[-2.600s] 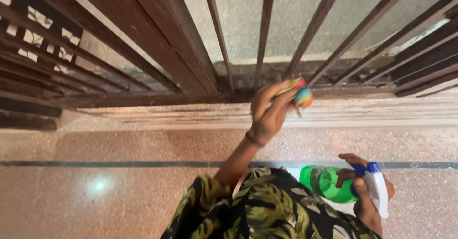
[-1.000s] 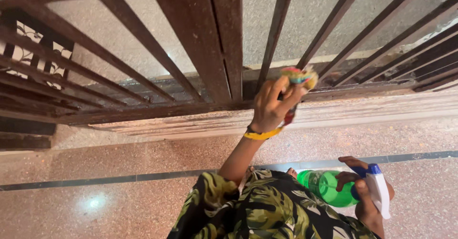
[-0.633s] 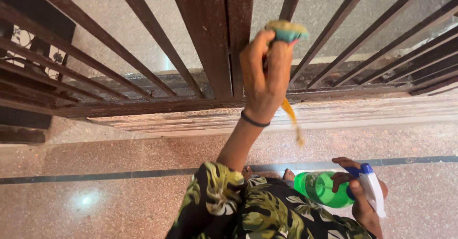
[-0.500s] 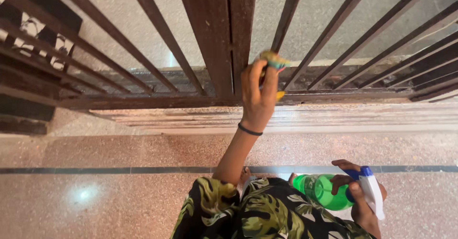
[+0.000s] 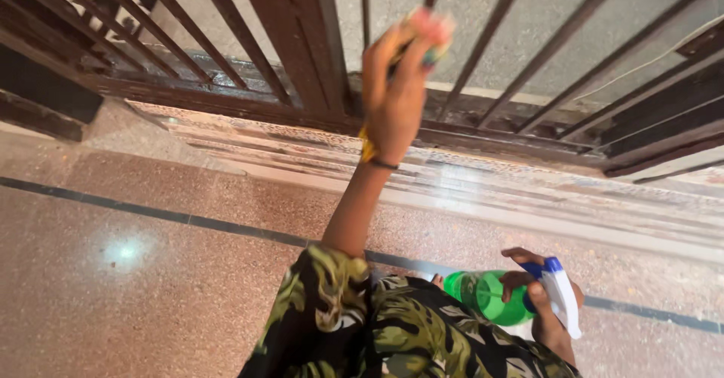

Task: The person wipes the metal bars and frame of a gate using a cloth while holding a spray bottle in the other hand.

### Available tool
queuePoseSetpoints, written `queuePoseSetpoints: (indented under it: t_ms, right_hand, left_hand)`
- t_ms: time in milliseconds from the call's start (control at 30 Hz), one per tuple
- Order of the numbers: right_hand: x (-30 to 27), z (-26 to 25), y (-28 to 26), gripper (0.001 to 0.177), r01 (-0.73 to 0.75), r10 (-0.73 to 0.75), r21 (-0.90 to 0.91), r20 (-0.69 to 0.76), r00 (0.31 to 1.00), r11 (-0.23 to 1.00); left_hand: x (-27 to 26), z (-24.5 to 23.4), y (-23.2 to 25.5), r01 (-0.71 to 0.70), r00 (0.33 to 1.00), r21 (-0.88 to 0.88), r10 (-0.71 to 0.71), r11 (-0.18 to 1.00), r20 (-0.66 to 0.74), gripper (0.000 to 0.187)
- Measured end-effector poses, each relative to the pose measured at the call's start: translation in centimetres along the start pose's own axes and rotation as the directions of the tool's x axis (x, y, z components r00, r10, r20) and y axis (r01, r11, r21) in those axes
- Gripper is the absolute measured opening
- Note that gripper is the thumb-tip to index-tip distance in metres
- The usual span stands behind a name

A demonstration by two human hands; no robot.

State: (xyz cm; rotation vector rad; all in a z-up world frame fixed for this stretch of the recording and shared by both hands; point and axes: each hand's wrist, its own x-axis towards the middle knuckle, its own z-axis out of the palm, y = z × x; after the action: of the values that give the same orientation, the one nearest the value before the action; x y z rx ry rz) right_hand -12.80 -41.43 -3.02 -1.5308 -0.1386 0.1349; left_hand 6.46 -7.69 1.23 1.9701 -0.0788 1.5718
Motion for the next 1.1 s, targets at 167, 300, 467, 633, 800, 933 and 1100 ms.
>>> queuePoseSetpoints:
  t_ms: [167, 300, 467, 633, 800, 933, 1100]
  right_hand:
    - [-0.3, -6.5, -0.8, 0.065, 0.077, -0.077, -0.042, 0.010, 0.997, 0.996]
    - [0.1, -9.8, -1.9, 0.066, 0.003, 0.012, -0.267, 0.054, 0.998, 0.964]
    - [0.5, -11.7, -1.3, 0.066, 0.012, 0.027, -0.338, 0.111, 0.993, 0.941]
    - [0.8, -13.2, -0.4, 0.065, 0.008, -0.008, -0.066, -0.008, 1.000, 0.998]
    - [1.2, -13.6, -0.2, 0.062, 0.045, -0.045, 0.031, 0.013, 0.999, 0.999]
    - [1.6, -12.8, 0.1, 0.063, 0.049, -0.048, -0.033, 0.033, 0.998, 0.998]
    - [2.3, -11.8, -0.4, 0.066, 0.054, -0.054, -0.043, 0.018, 0.998, 0.998]
  left_hand:
    - [-7.3, -2.9, 1.7, 0.535, 0.833, -0.204, -0.473, 0.820, 0.287, 0.046]
    - [-3.9, -0.6, 6.0, 0.114, 0.991, -0.010, -0.114, 0.993, -0.075, 0.041]
    - [0.1, 4.4, 5.6, 0.167, 0.984, -0.183, -0.177, 0.969, -0.037, 0.035]
    - [-8.3, 2.9, 4.9, 0.331, 0.935, 0.008, -0.329, 0.944, 0.135, 0.033]
    - [-8.0, 1.5, 8.8, 0.438, 0.892, -0.109, -0.416, 0.892, 0.180, 0.032]
    - [-2.5, 5.3, 10.5, 0.048, 0.996, -0.131, -0.038, 0.990, 0.081, 0.033]
    - [-7.4, 6.2, 9.0, 0.170, 0.975, -0.092, -0.154, 0.981, 0.163, 0.031]
